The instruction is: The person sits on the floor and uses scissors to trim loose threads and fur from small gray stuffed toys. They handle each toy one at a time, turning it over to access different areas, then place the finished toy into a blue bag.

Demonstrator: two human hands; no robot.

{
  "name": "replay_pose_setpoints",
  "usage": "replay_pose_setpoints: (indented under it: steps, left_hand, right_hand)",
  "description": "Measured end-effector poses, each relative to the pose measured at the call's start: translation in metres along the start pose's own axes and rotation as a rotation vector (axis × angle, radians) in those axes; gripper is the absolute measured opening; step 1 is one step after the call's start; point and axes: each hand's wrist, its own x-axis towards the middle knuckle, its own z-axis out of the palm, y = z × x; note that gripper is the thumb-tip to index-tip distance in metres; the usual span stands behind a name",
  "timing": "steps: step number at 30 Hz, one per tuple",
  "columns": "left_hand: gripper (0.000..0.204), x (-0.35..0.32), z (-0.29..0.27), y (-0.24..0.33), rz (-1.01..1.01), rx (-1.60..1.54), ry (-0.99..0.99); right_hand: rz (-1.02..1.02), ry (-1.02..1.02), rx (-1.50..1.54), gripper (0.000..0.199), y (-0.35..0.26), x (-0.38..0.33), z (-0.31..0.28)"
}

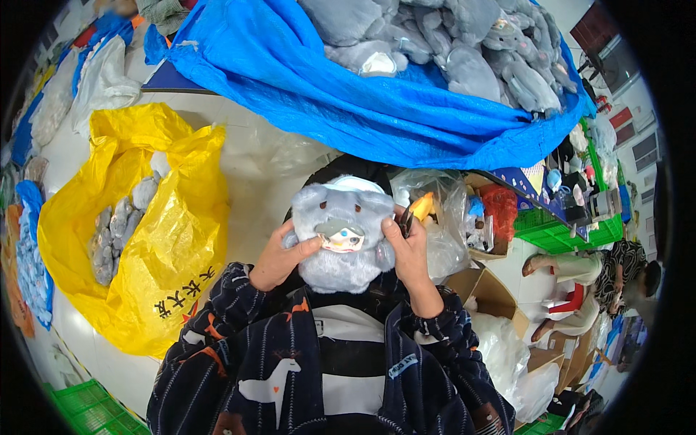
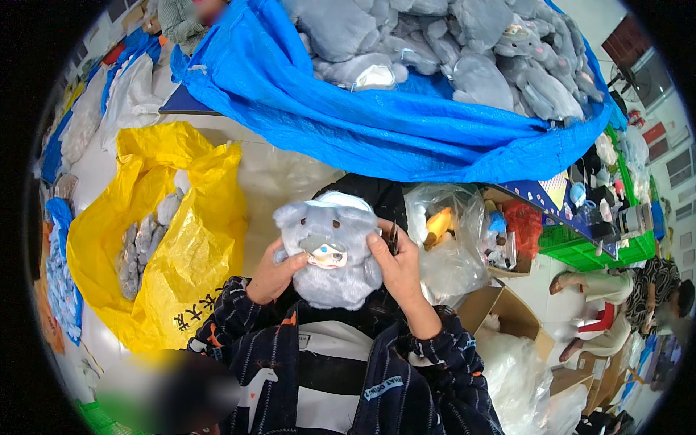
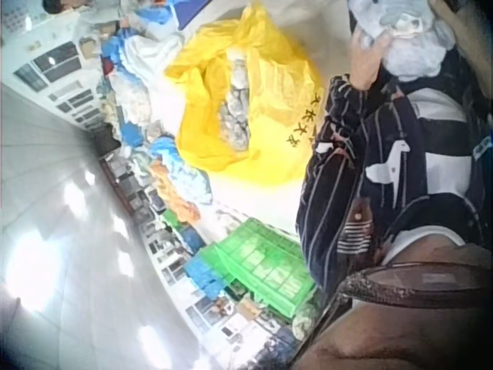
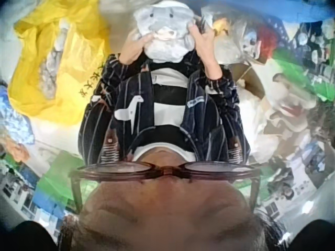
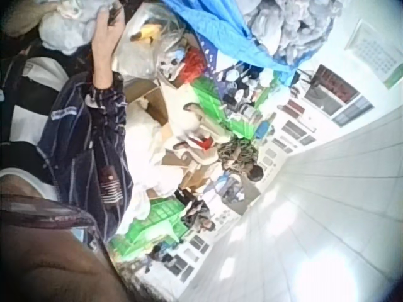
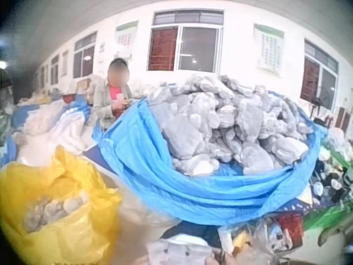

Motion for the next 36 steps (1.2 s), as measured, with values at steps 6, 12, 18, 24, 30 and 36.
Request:
replay_pose_setpoints:
  steps: [6,12,18,24,30,36]
  left_hand:
    - [0.038,0.002,-0.002,-0.008,0.008,-0.017,0.058]
    - [0.049,0.006,-0.003,0.001,0.137,0.371,-0.101]
    - [0.038,0.024,0.004,0.028,0.193,0.535,-0.212]
    - [0.023,0.035,0.018,0.0,-0.103,0.064,0.022]
    - [0.042,0.042,-0.007,-0.003,-0.146,-0.014,-0.054]
    - [0.039,0.002,-0.031,-0.039,0.039,0.157,0.018]
  right_hand:
    - [-0.017,0.136,-0.008,0.024,0.007,0.003,-0.015]
    - [-0.141,-0.018,-0.183,0.021,0.001,0.008,-0.007]
    - [0.108,-0.041,-0.013,0.025,0.009,0.008,-0.004]
    - [0.628,-0.059,0.394,0.029,0.029,0.02,-0.001]
    - [0.693,-0.007,0.456,0.028,0.053,0.034,-0.011]
    - [0.707,0.071,0.538,0.023,0.081,0.035,-0.016]
